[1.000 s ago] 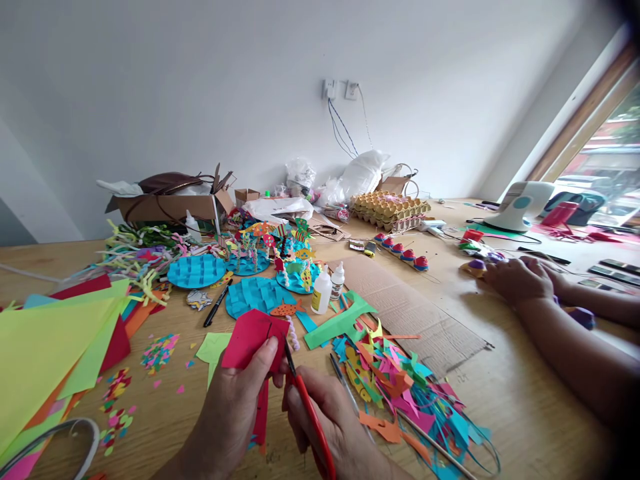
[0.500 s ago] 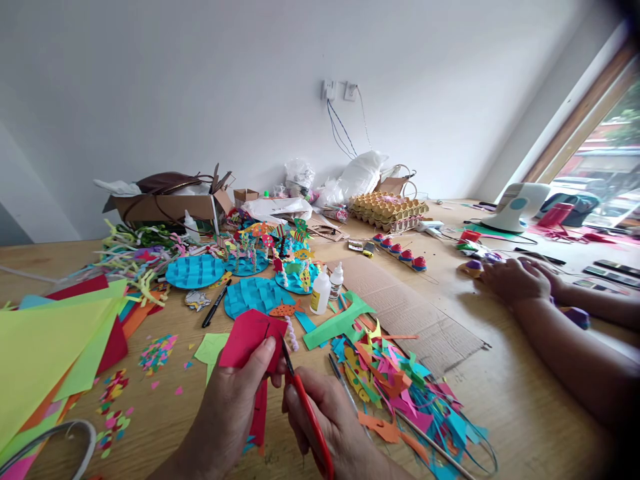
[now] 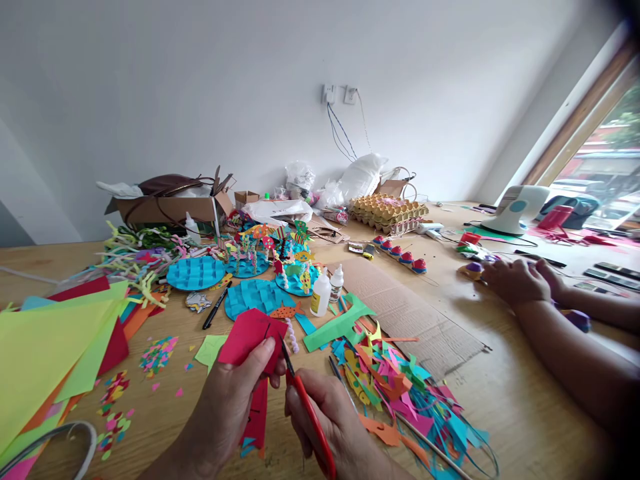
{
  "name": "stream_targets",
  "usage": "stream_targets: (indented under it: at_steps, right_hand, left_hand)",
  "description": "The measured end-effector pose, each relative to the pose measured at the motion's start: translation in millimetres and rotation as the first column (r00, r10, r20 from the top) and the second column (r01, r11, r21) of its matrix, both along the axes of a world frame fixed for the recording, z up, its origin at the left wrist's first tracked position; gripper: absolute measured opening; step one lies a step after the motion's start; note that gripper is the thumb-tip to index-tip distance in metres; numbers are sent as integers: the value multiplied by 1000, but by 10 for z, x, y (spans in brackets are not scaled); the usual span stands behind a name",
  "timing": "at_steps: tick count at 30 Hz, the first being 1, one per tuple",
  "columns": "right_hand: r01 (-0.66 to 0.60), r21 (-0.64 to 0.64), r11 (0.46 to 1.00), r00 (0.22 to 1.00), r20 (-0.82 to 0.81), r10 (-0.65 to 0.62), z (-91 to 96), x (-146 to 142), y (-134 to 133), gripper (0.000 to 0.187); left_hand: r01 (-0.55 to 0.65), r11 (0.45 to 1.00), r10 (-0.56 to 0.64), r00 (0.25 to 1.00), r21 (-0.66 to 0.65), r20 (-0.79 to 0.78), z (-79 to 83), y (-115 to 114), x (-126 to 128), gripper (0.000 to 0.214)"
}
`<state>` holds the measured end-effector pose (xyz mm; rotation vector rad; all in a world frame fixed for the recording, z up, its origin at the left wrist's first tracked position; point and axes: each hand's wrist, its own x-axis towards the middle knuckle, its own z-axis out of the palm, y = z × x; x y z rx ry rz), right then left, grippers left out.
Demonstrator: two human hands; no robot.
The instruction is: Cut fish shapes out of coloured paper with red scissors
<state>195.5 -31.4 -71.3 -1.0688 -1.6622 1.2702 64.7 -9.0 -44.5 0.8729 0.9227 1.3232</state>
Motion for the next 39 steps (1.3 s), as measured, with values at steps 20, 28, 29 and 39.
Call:
stream_targets:
  at_steps: [20,28,29,39]
  right_hand:
    - [-9,-66,998,999,-38,7,41,12,12,48]
    - [-15,-40,999,1000,15,15,-1,25,-5,45]
    - [-11,-38,999,1000,20,11,-1,27,-1,44]
    - [-5,-11,1000,1000,17,5,-3,22,25,38]
  left_hand:
    - [78,996,-82,992,-41,-101,-8,-2,-75,13]
    - [149,988,-152,981,-29,-124,50,14,-106,14]
    - [150,988,-152,980,-30,-125,59,14,-105,14]
    - [158,986,-163,978,-49,-133,44,33,-135,13]
